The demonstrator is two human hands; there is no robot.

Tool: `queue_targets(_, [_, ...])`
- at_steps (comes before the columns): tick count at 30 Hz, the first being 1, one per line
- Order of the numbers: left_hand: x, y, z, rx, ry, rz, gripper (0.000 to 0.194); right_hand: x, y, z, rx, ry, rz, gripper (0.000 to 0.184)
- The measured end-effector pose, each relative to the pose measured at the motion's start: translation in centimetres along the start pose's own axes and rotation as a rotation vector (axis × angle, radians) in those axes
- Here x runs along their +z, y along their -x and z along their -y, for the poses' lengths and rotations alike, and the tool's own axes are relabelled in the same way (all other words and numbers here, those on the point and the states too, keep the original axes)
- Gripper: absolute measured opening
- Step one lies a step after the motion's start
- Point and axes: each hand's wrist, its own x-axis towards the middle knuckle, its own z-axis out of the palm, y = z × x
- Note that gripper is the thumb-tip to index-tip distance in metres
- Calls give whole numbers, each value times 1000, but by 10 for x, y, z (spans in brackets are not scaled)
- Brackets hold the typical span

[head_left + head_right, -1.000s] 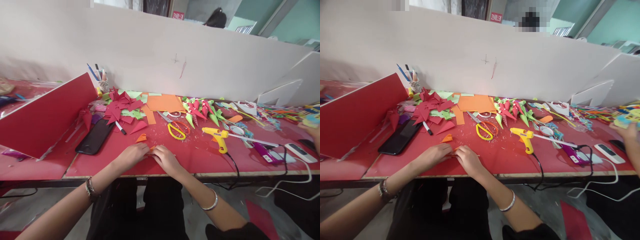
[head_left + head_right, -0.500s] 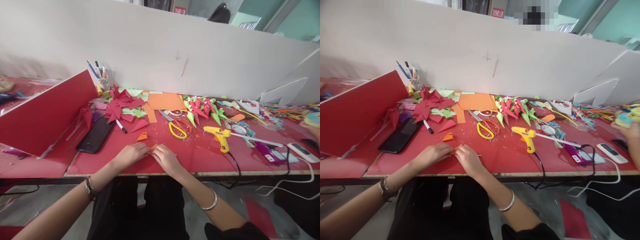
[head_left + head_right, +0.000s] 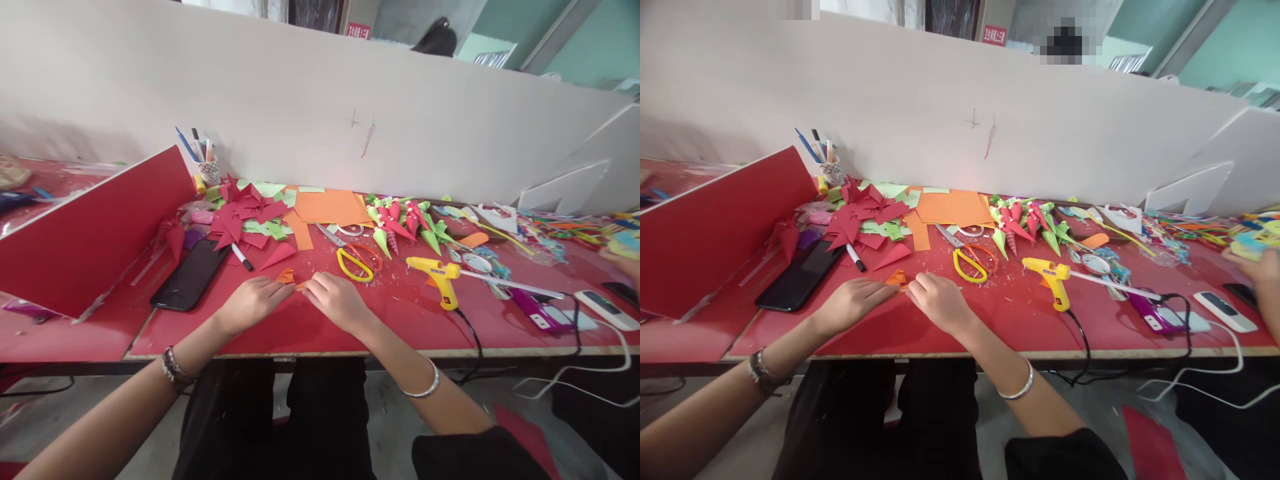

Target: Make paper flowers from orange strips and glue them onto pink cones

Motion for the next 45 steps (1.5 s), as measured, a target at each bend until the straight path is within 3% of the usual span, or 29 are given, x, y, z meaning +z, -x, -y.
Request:
queue_targets(3, [-7,-2,5,61,-32,-64,25,-7,-5,-3,-56,119,38,28])
queue_targets(5, [-9,-2,7,43,9,-46,25,-11,-9,-6,-105,154,48,27])
queue_targets(8, [-10,-6,11,-203,204,95,25,-16,-16,-12,-214,221,-13,23])
queue_targets(11, [-12,-15,21,-578,693,305,38,-16,-25,-22,-346,323,-128,20])
queue_targets(13, [-14,-21,31,-737,1132,512,46,-14,-31,-28,-468,385,-206,19])
queue_targets(16, [-11,-28,47,-816,1591,832,52,-13,-42,-36,-635,421,-293,19])
queue_targets(17, [-9,-30,51,-813,1680,877,52,-13,-45,-38,-665,420,-310,18])
queue_targets(19, [-1,-34,56,-791,1785,842,46,-14,-51,-41,-686,420,-329,19])
queue_targets(24, [20,-48,65,-762,1791,528,35,-11,-60,-53,-523,446,-272,19])
queue_targets(28, [32,-51,66,-621,1622,554,39,4,-57,-62,-387,341,-130,22])
queue_targets(32, [43,-45,60,-624,1487,536,39,18,-49,-66,-262,172,10,26])
queue_targets(37, [42,-42,57,-628,1379,526,37,25,-45,-66,-178,61,19,29])
queue_targets(45, [33,-37,59,-601,1291,591,37,29,-42,-59,-184,-31,106,30])
